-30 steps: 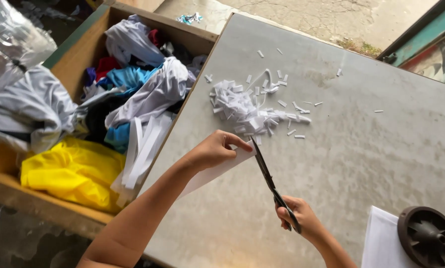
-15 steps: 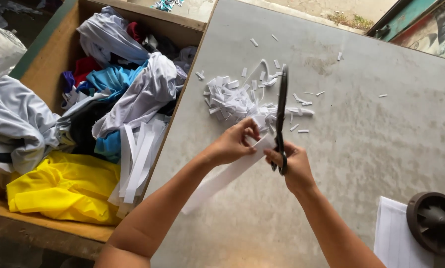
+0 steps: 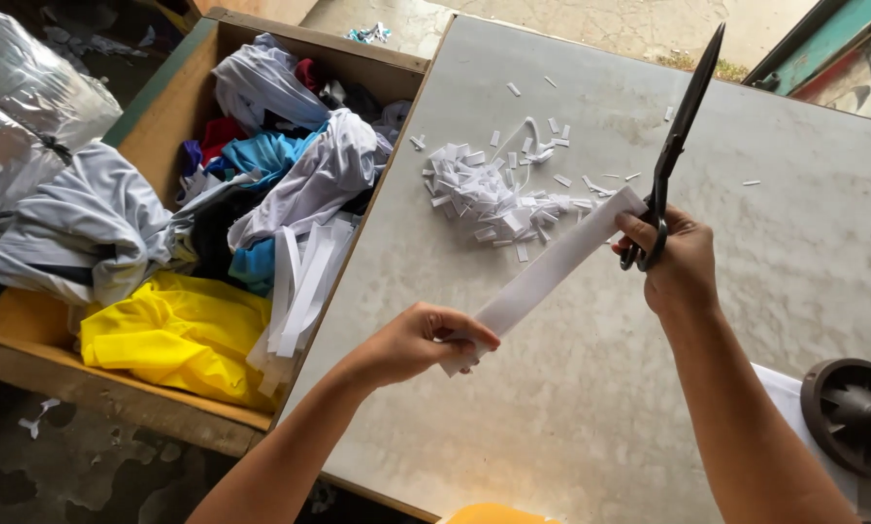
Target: The person uses scissors to cut a long white sheet of paper into small rectangular pieces on a table. The cut pieces are dropped onto the table surface, and the remaining paper is repositioned for further cutting. Two metal weights are used to hold the paper in place during the process.
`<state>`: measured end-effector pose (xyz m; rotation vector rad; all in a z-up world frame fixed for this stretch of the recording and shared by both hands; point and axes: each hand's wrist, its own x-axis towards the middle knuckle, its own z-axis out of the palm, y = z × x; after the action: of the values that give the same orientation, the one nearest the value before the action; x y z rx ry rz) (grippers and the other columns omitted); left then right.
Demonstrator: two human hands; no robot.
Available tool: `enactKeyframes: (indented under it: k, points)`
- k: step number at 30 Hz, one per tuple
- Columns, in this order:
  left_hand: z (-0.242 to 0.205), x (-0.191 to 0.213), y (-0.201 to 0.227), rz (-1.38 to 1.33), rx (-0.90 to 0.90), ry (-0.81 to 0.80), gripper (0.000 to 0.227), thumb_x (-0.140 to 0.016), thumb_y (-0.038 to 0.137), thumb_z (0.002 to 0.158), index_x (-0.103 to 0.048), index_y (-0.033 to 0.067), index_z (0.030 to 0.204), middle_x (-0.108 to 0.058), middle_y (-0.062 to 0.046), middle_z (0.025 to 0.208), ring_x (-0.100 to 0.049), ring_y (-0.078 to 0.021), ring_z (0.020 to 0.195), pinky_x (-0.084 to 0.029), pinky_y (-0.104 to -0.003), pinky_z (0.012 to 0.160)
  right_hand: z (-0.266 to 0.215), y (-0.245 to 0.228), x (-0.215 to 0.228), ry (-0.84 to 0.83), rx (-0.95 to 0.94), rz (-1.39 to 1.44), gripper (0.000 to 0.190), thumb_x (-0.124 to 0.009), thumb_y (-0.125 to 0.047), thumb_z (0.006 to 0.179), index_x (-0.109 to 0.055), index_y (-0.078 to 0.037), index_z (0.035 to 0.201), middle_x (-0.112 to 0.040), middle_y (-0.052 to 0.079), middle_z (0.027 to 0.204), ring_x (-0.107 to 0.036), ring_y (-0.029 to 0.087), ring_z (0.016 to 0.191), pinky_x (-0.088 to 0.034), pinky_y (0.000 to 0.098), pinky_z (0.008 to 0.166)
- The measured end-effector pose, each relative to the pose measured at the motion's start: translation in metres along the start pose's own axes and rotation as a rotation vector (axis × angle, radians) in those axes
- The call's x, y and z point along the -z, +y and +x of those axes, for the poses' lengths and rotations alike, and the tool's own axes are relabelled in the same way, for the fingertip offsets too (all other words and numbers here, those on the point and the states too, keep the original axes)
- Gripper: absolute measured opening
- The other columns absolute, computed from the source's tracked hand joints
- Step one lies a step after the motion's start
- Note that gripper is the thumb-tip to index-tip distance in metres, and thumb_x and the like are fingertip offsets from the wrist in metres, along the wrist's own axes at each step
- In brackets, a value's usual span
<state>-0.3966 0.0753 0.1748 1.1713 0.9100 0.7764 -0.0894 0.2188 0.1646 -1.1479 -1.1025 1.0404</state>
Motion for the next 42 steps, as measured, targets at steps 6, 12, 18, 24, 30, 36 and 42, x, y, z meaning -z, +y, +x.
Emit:
enactKeyframes:
  k: [6, 12, 18, 24, 30, 36, 42]
  points:
    - [-0.008, -0.003, 0.028, 0.11, -0.121, 0.095, 0.038, -0.058, -0.004, 0.092, -0.077, 0.0076, 0.122, -0.072, -0.014, 0.099, -0.064, -0.0193, 0.093, -0.064, -0.042, 0.085, -0.101, 0.002, 0.054, -0.214, 0.14, -0.386, 0.047, -0.068, -0.045, 0.099, -0.07, -0.011, 0.067, -0.062, 0.007, 0.054, -0.057, 0.018, 0.055, -0.043, 0.0284, 0.063]
    - [-0.009, 0.005, 0.054, 0.218, 0.042, -0.072, 0.046, -0.061, -0.002, 0.09, -0.075, 0.0206, 0.127, -0.066, -0.006, 0.127, -0.058, -0.0183, 0.094, -0.048, -0.03, 0.077, -0.177, 0.029, 0.129, -0.937, -0.567, -0.392, 0.072, -0.066, -0.073, 0.067, -0.071, -0.003, 0.087, -0.059, 0.008, 0.079, -0.049, 0.021, 0.069, -0.034, 0.0357, 0.07]
    - [0.001, -0.005, 0.071, 0.311, 0.08, -0.171, 0.051, -0.059, -0.004, 0.088, -0.072, 0.0236, 0.129, -0.066, -0.002, 0.137, -0.07, -0.0201, 0.098, -0.053, -0.028, 0.072, -0.173, 0.011, 0.104, -1.0, -0.4, -0.445, 0.085, -0.066, -0.091, 0.055, -0.059, -0.008, 0.071, -0.051, -0.001, 0.071, -0.044, 0.015, 0.065, -0.034, 0.0303, 0.063]
    - [0.009, -0.004, 0.07, 0.387, 0.108, -0.156, 0.047, -0.069, 0.004, 0.089, -0.072, 0.0273, 0.13, -0.073, 0.001, 0.125, -0.075, -0.0156, 0.091, -0.053, -0.025, 0.075, -0.163, 0.019, 0.077, -0.976, -0.31, -0.431, 0.083, -0.065, -0.091, 0.056, -0.06, -0.009, 0.067, -0.054, 0.0, 0.067, -0.047, 0.014, 0.062, -0.039, 0.0291, 0.06]
    - [0.012, 0.008, 0.075, 0.401, 0.124, -0.155, 0.049, -0.068, 0.001, 0.088, -0.072, 0.0274, 0.129, -0.074, -0.002, 0.13, -0.076, -0.0153, 0.088, -0.056, -0.025, 0.074, -0.145, 0.025, 0.067, -0.997, -0.267, -0.468, 0.033, -0.09, -0.024, 0.073, -0.061, -0.009, 0.066, -0.054, -0.001, 0.065, -0.046, 0.015, 0.061, -0.038, 0.0286, 0.06]
    - [0.019, 0.02, 0.065, 0.395, 0.12, -0.119, 0.047, -0.068, 0.001, 0.088, -0.074, 0.0264, 0.127, -0.075, 0.001, 0.118, -0.07, -0.0118, 0.08, -0.051, -0.023, 0.073, -0.137, 0.04, 0.057, -0.988, -0.263, -0.378, 0.057, -0.086, -0.058, 0.071, -0.059, -0.008, 0.064, -0.048, -0.001, 0.063, -0.042, 0.013, 0.058, -0.036, 0.0285, 0.055]
    - [0.029, 0.037, 0.025, 0.362, 0.197, -0.111, 0.051, -0.068, 0.002, 0.086, -0.07, 0.0251, 0.132, -0.069, -0.004, 0.135, -0.077, -0.0174, 0.094, -0.057, -0.026, 0.075, -0.145, 0.072, 0.065, -0.839, -0.547, -0.548, 0.043, -0.099, 0.004, 0.072, -0.059, -0.004, 0.058, -0.039, 0.0, 0.056, -0.031, 0.012, 0.054, -0.022, 0.0314, 0.05]
